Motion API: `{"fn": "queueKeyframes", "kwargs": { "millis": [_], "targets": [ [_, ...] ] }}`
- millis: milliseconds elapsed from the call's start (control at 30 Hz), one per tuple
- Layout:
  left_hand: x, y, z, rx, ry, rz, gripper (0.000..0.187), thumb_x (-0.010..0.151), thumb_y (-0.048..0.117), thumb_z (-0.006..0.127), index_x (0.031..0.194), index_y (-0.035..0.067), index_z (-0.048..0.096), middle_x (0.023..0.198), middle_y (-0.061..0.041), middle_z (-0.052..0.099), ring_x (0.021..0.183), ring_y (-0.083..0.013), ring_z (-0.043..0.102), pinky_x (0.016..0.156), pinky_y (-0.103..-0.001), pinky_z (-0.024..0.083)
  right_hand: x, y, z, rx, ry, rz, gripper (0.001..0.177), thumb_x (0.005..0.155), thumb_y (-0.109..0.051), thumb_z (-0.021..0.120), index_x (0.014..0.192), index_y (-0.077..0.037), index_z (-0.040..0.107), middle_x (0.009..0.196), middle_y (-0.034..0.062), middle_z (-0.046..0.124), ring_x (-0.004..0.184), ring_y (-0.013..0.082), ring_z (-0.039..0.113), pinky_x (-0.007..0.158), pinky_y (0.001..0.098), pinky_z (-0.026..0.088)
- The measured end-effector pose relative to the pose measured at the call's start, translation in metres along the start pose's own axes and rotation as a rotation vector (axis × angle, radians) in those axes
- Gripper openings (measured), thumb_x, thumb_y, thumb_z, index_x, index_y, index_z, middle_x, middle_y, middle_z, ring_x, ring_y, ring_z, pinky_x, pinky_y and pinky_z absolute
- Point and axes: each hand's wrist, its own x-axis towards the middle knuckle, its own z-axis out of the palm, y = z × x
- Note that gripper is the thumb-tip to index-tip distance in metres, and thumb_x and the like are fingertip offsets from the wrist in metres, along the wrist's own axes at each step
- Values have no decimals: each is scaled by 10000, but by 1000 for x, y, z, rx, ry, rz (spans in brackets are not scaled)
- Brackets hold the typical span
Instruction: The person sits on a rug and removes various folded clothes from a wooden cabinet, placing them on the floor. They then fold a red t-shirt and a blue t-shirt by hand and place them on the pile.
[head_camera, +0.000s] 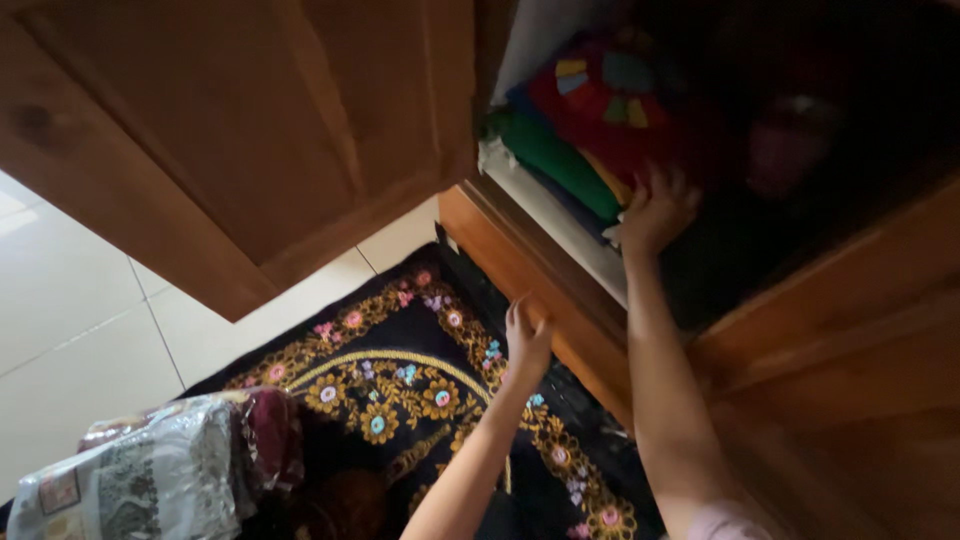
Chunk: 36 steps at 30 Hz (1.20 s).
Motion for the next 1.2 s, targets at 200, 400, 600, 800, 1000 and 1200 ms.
{"fn": "queueKeyframes", "kwargs": {
  "millis": [200,400,600,800,1000,1200],
  "targets": [
    [11,-2,-5,-543,-108,-291,550,991,263,620,1473,77,432,1544,-147,467,1425,-274,463,1156,-374,368,-28,4,-24,198,121,-51,294,1015,-176,633,1278,-105,742,1341,197,640,1208,444,510,1077,581,382],
    [7,65,-37,-517,-290,-410,612,984,424,505,1511,113,506,1507,-128,543,1412,-298,462,1119,-392,367,-75,-12,-61,350,105,-81,288,1034,-199,573,1256,-102,728,1352,176,643,1241,402,551,1083,560,369],
    [0,111,-52,-554,-415,-500,744,936,592,506,1557,196,402,1624,-54,389,1514,-244,311,1146,-484,328,-106,-42,-96,454,114,-178,277,991,-129,620,1245,-69,712,1282,185,642,1176,398,570,1028,500,446],
    [5,125,-53,-621,-378,-518,848,918,591,572,1610,187,295,1648,-59,324,1534,-255,283,1170,-505,343,-137,-54,-134,487,45,-185,283,941,-75,652,1214,-62,722,1249,169,644,1167,378,597,1016,466,474],
    [19,130,-45,-928,-308,-612,869,905,419,695,1598,179,230,1535,-102,463,1319,-315,555,981,-472,540,-174,-53,-179,391,-167,-79,339,909,-57,635,1233,-97,726,1291,142,635,1172,346,623,992,415,502],
    [11,140,-37,-969,-136,-619,738,854,207,803,1388,139,297,1278,-134,563,1146,-299,631,838,-441,596,-208,-32,-180,424,-298,-196,437,818,-32,630,1242,-100,713,1332,139,601,1199,335,572,1065,437,452]
  ]
}}
